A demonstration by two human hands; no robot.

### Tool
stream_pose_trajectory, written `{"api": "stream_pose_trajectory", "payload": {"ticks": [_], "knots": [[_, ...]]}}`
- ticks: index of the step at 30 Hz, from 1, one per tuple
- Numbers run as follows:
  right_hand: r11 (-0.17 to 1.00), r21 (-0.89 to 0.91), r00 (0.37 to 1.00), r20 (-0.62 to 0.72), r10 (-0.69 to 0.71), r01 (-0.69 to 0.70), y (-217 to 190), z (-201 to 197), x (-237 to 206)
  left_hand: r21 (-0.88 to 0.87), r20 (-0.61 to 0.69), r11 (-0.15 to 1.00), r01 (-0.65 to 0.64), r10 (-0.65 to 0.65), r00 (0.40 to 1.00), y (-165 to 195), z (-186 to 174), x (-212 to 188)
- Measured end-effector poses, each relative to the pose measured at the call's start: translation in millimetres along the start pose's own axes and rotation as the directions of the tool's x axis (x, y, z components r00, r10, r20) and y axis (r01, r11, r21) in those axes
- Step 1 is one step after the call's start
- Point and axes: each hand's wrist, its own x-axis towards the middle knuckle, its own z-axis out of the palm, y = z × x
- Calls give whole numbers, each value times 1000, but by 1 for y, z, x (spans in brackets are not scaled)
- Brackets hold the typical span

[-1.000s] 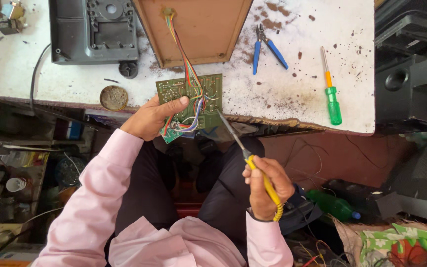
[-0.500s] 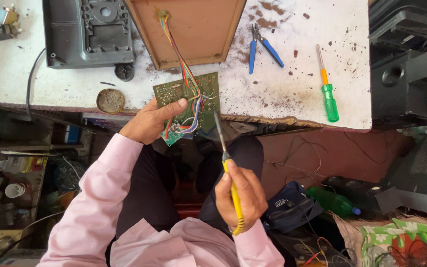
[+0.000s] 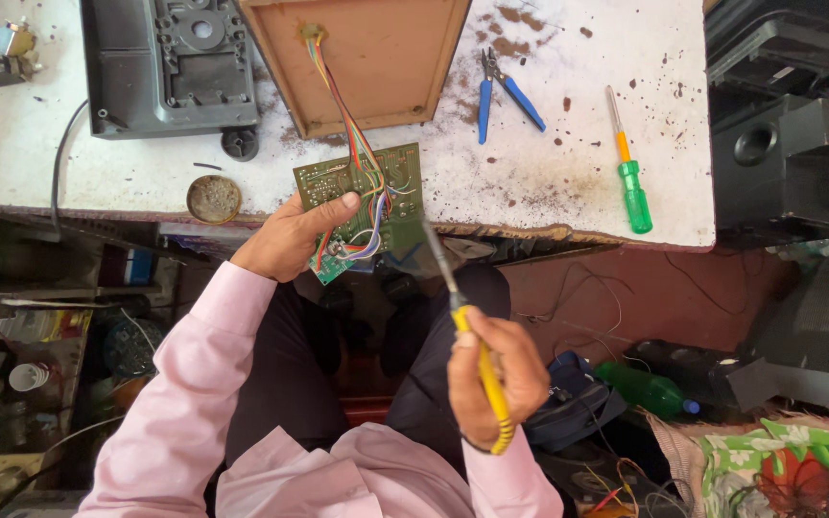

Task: The person solders multiple wires to a green circuit board using a soldering iron and solder wire. They then use pliers to strip the end of a wire and insert a small cylindrical component into the board, securing it by hand.

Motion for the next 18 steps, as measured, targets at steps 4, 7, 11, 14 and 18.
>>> {"api": "stream_pose_trajectory", "payload": {"ticks": [4,7,11,14,18], "knots": [[959,253,991,-1,132,-128,27,-9,-8,46,13,999,-7,7,1000,0,-2,-2],[812,528,957,7,290,-249,54,-5,-11,86,18,996,-25,24,1000,-1,-3,-2],[656,698,942,84,324,-288,82,-3,-16,67,16,998,2,-3,1000,-1,-4,-1],[572,749,920,126,372,-334,95,-4,-19,0,15,1000,29,-29,999,-3,-3,1],[382,821,849,214,484,-425,110,-5,-18,-86,13,993,80,-79,997,-5,-4,2]]}}
